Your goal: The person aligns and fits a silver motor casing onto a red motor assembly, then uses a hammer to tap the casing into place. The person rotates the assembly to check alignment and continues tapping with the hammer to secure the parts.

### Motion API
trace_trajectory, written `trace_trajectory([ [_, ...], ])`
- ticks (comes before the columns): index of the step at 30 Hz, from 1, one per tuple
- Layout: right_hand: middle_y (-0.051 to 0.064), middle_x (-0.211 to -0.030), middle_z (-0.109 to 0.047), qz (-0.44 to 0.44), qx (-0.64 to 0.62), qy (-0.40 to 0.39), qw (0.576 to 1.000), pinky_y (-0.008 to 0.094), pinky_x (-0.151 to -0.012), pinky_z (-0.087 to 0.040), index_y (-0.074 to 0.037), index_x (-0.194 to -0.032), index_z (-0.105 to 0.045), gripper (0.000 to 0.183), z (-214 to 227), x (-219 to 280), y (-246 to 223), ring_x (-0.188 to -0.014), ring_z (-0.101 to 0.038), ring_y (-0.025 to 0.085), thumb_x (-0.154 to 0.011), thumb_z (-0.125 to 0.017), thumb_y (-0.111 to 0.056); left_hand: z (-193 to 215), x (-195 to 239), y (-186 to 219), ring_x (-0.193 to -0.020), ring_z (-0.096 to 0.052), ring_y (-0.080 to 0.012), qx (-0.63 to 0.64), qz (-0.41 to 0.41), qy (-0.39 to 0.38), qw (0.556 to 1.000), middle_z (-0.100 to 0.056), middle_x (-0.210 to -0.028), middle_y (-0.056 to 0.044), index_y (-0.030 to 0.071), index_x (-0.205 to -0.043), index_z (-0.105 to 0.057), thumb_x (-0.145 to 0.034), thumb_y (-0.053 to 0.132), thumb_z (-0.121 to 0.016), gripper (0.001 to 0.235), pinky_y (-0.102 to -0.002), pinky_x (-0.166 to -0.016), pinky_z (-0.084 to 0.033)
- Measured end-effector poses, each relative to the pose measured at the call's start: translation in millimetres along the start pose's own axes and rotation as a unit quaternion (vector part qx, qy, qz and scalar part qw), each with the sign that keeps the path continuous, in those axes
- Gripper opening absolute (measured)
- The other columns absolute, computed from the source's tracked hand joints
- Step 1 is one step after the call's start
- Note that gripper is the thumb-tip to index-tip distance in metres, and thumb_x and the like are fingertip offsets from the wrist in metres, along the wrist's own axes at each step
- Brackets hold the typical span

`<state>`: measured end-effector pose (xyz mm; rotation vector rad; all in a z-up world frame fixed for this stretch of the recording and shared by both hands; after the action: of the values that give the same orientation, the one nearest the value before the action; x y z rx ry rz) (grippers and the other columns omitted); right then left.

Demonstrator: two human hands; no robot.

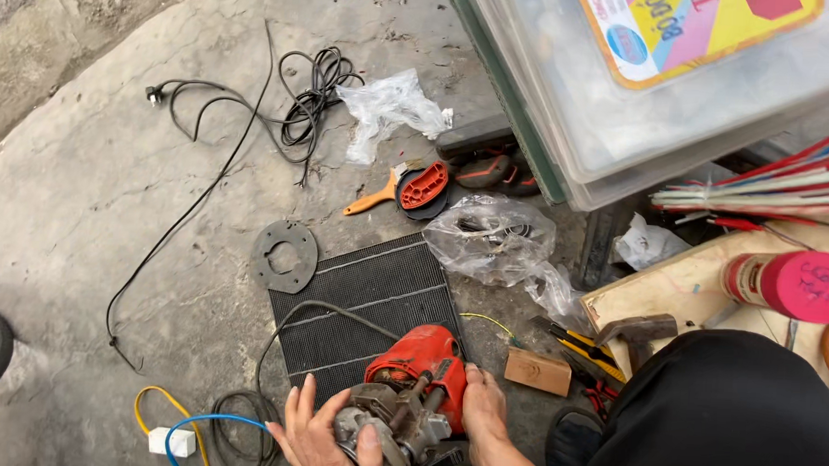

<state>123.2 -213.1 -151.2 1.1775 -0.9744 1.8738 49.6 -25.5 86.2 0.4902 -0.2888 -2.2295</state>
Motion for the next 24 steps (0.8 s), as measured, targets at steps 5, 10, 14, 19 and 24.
trace_trajectory([
  [5, 0.027, -0.143, -0.074, 0.046, 0.098, -0.009, 0.994, 0.049, -0.114, -0.051, -0.012, -0.135, -0.082, 0.071, 2.9, -23.5, -6.8, -0.136, -0.068, 0.045, -0.108, -0.034, -0.057, -13.3, -0.5, 33.8, -0.170, -0.030, -0.0408, -0.044, -0.042, -0.054, 0.997, -0.041, -0.180, -0.015, 0.035, -0.142, -0.070, -0.089, 0.069, -0.052, 0.066, -0.078, -0.136, -0.006],
  [10, 0.038, -0.142, -0.069, -0.049, 0.146, -0.016, 0.988, 0.052, -0.115, -0.047, 0.007, -0.129, -0.082, 0.104, 25.2, -1.8, -16.3, -0.140, -0.063, 0.050, -0.107, -0.020, -0.073, -5.2, -17.2, 94.8, -0.165, -0.037, -0.0424, -0.053, 0.024, -0.042, 0.997, -0.047, -0.176, -0.016, 0.031, -0.137, -0.075, -0.099, 0.060, -0.046, 0.055, -0.071, -0.136, -0.012],
  [14, 0.033, -0.140, -0.072, -0.001, 0.163, -0.005, 0.987, 0.054, -0.118, -0.046, 0.003, -0.127, -0.082, 0.090, 21.8, 0.3, -5.8, -0.139, -0.063, 0.051, -0.112, -0.022, -0.062, -2.4, -0.8, 84.5, -0.165, -0.041, -0.0401, -0.046, 0.007, 0.010, 0.999, -0.048, -0.175, -0.015, 0.028, -0.133, -0.073, -0.091, 0.070, -0.054, 0.062, -0.067, -0.141, -0.014],
  [19, 0.028, -0.144, -0.071, 0.013, 0.127, -0.006, 0.992, 0.054, -0.116, -0.045, -0.005, -0.126, -0.083, 0.075, 23.9, 38.5, -18.5, -0.138, -0.061, 0.051, -0.113, -0.026, -0.051, -7.3, 35.6, 24.7, -0.163, -0.042, -0.0383, -0.042, 0.017, 0.030, 0.999, -0.053, -0.169, -0.012, 0.025, -0.127, -0.078, -0.091, 0.062, -0.051, 0.058, -0.069, -0.144, -0.015],
  [24, 0.027, -0.139, -0.073, 0.047, 0.127, 0.001, 0.991, 0.056, -0.112, -0.046, -0.008, -0.125, -0.080, 0.068, 9.8, 1.8, 15.7, -0.133, -0.063, 0.053, -0.112, -0.029, -0.051, -20.8, 46.8, 3.2, -0.163, -0.039, -0.0349, -0.051, 0.038, -0.007, 0.998, -0.053, -0.166, -0.005, 0.027, -0.125, -0.081, -0.087, 0.066, -0.053, 0.062, -0.067, -0.145, -0.011],
])
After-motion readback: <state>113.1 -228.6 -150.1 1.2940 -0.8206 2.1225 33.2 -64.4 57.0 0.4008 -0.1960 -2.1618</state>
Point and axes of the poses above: each hand's wrist, its own x-axis away from the middle knuckle, its own z-axis out of the back of the hand, y = z × x, the point moved 6 cm from there along -x, towards the middle knuckle
